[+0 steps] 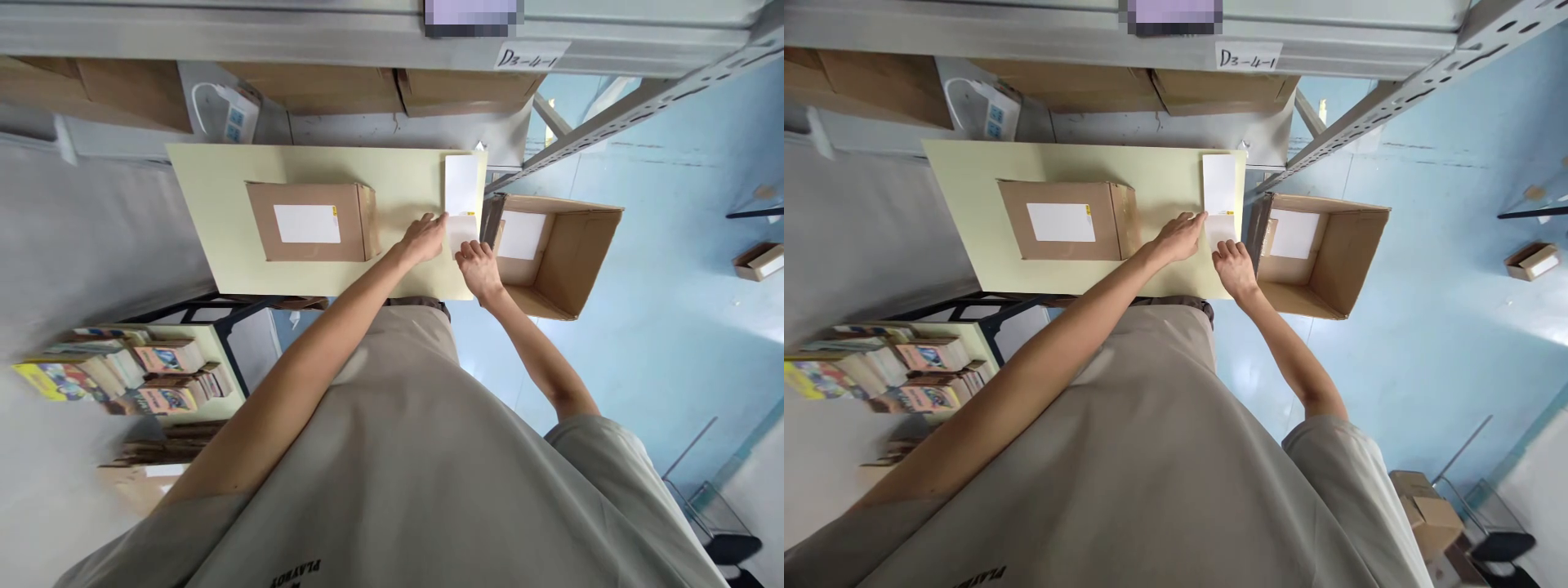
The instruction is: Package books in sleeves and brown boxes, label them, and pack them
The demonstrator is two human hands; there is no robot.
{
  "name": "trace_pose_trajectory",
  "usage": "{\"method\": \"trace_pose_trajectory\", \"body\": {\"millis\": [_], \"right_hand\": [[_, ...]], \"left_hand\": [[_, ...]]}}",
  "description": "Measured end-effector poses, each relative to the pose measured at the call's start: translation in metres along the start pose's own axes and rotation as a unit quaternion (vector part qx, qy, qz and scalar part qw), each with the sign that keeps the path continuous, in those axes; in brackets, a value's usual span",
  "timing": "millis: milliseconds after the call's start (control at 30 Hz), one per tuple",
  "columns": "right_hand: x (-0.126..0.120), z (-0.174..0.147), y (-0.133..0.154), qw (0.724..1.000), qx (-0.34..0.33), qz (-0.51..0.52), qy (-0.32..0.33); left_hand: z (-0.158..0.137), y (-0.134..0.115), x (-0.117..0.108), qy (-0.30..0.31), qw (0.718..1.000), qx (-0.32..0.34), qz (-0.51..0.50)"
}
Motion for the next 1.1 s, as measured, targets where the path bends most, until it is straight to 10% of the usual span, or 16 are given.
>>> {"method": "trace_pose_trajectory", "body": {"millis": [133, 267, 400, 500, 600, 1100], "right_hand": [[-0.005, -0.004, -0.003, 0.988, -0.009, 0.030, 0.148], [-0.018, -0.016, -0.012, 0.969, -0.044, 0.204, 0.135], [-0.036, -0.025, -0.026, 0.862, -0.007, 0.507, -0.023], [-0.046, -0.021, -0.030, 0.762, 0.059, 0.634, -0.113], [-0.055, -0.013, -0.021, 0.721, 0.063, 0.676, -0.138], [-0.116, -0.015, 0.051, 0.746, 0.046, 0.641, -0.173]], "left_hand": [[0.003, -0.003, -0.001, -0.003, 1.000, -0.019, -0.006], [-0.013, 0.009, 0.000, -0.044, 0.982, -0.007, -0.181], [-0.068, 0.026, -0.006, -0.037, 0.894, 0.010, -0.445], [-0.122, 0.037, -0.020, -0.116, 0.860, 0.020, -0.496], [-0.167, 0.043, -0.033, -0.183, 0.840, 0.028, -0.510], [-0.257, 0.089, -0.087, -0.225, 0.839, 0.093, -0.487]]}}
Point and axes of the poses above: each hand's wrist, its own z-axis towards the middle knuckle, its own x-axis out of the palm, y = z × x, the point moved 2 cm from there along z, towards the middle knuckle, and after that the axes turned 15 degrees about -z, right-handed, at the moved point
